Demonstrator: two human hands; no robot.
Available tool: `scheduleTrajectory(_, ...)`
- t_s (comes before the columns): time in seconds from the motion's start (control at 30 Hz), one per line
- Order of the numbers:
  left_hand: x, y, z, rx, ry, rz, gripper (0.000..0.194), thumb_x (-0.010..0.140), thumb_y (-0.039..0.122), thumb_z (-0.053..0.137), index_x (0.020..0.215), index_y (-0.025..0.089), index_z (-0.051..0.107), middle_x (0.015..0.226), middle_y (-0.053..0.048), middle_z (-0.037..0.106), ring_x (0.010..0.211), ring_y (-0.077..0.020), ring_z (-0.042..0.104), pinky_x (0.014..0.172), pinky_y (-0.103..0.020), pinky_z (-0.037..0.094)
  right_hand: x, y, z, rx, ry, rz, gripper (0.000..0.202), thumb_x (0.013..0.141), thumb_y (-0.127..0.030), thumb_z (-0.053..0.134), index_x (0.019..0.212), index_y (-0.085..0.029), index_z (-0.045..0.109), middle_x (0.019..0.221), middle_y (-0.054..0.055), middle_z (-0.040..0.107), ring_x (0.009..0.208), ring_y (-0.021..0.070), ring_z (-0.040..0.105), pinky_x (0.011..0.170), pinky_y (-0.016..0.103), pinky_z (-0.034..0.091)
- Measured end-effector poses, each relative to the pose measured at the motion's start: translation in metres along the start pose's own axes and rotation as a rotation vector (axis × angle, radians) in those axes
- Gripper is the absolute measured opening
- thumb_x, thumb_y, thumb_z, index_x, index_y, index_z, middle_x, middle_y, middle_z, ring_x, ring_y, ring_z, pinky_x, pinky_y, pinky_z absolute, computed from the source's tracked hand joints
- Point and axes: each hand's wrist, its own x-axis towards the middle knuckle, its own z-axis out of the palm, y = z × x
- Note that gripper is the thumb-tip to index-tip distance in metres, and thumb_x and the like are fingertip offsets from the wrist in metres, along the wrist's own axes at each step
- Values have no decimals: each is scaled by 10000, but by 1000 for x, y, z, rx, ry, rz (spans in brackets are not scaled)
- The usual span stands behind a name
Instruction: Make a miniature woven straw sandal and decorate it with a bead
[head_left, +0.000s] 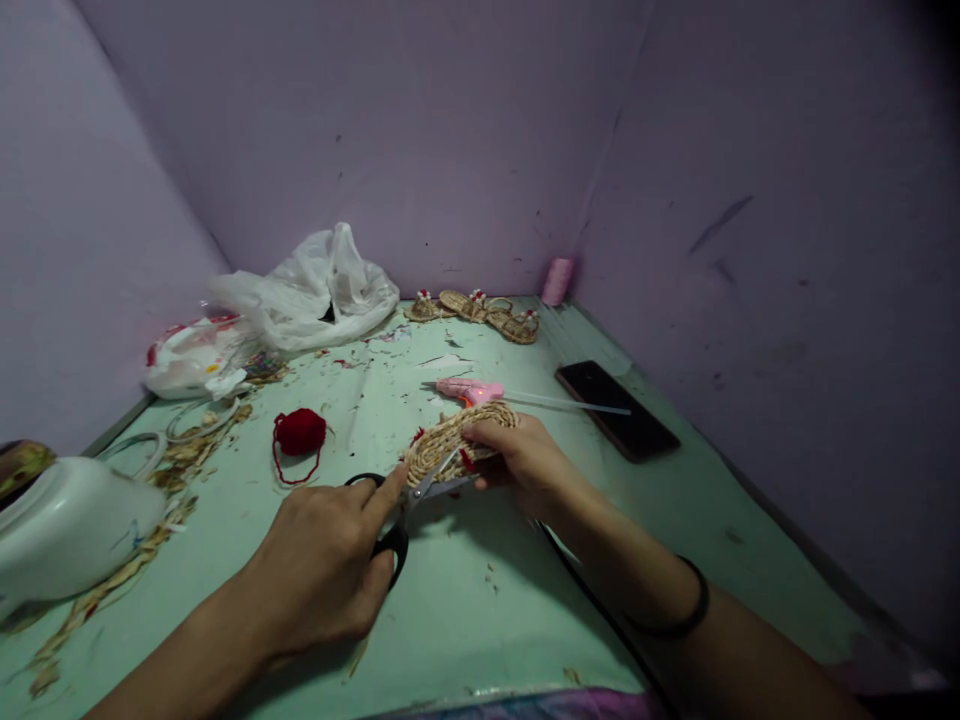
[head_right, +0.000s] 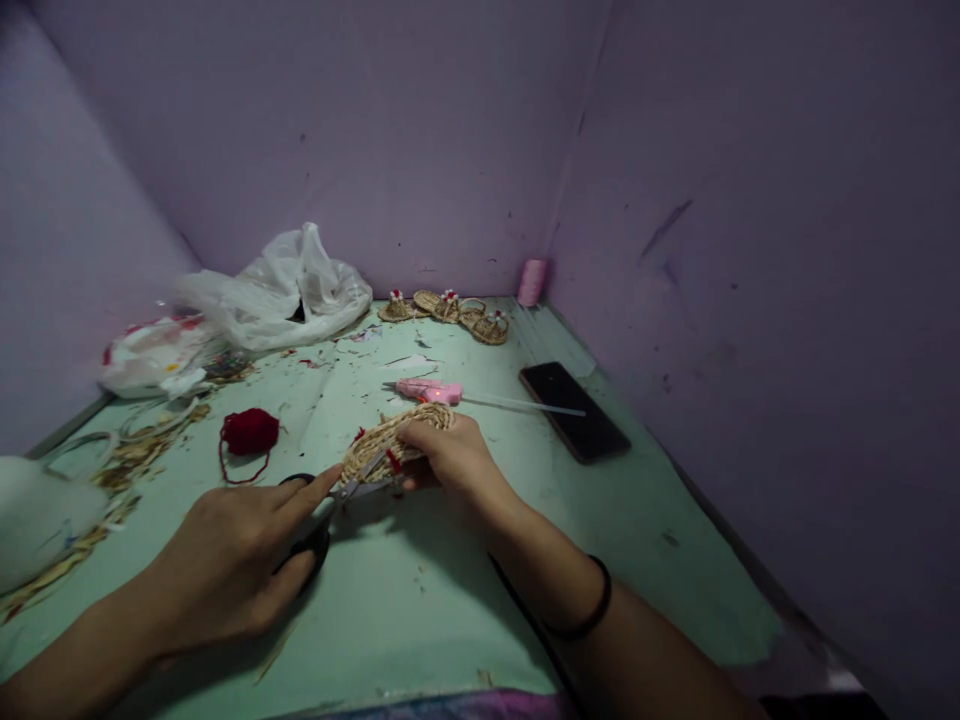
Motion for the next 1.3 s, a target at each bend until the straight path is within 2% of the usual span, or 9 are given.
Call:
scheduleTrajectory(0.17,4,5,-13,58,-136,-40,602,720,172,382,1313,71,397,797,-123,630,651,-260,604,529,-377,437,-3,-2,1,-9,-15,23,127,669,-194,584,739,-121,659,565,10,646,436,101,567,336,166,437)
scheduleTrajectory(0.33,6,4,-16,102,-167,-19,606,705,153,380,1303,55,402,793,-128,626,626,-254,601,497,-361,425,-3,-2,2,-6,-25,62,130,675,-170,567,749,-118,660,562,16,648,425,100,561,346,176,438)
scheduleTrajectory(0.63,3,-6,-4,45,-174,24,600,723,108,359,1323,101,359,770,-90,638,593,-223,609,483,-332,407,-4,-4,2,28,-26,78,122,690,-165,556,736,-104,651,526,11,623,407,90,539,354,173,443)
scheduleTrajectory(0.87,3,-2,-7,93,-130,-40,710,667,112,391,1363,50,270,850,-131,641,681,-267,623,527,-365,440,-5,-1,5,34,-34,120,98,695,-140,551,734,-104,634,505,4,610,374,86,522,336,176,441)
scheduleTrajectory(1.0,2,-3,-8,110,-169,-21,787,638,67,386,1397,59,178,860,-126,652,632,-254,621,484,-342,416,-4,0,6,33,-11,123,89,694,-122,544,707,-110,631,497,-2,608,375,89,525,332,177,447)
scheduleTrajectory(1.1,1,-5,-6,87,-171,-9,793,647,53,385,1404,64,149,766,-96,669,586,-234,619,475,-321,398,-3,0,5,44,-15,124,90,697,-128,550,725,-112,634,519,6,625,391,94,541,351,184,467)
scheduleTrajectory(1.2,-1,-7,-1,42,-140,-20,762,665,61,386,1399,74,181,677,-71,667,542,-214,610,474,-305,392,-3,0,4,41,-33,114,95,695,-132,553,732,-109,638,538,15,637,401,94,549,365,185,475)
scheduleTrajectory(1.3,-4,-9,5,-64,-57,-39,736,669,93,391,1386,79,228,704,-77,675,579,-223,620,490,-314,420,-3,-1,4,38,-36,113,110,692,-140,556,751,-105,643,539,13,632,398,94,546,366,188,476)
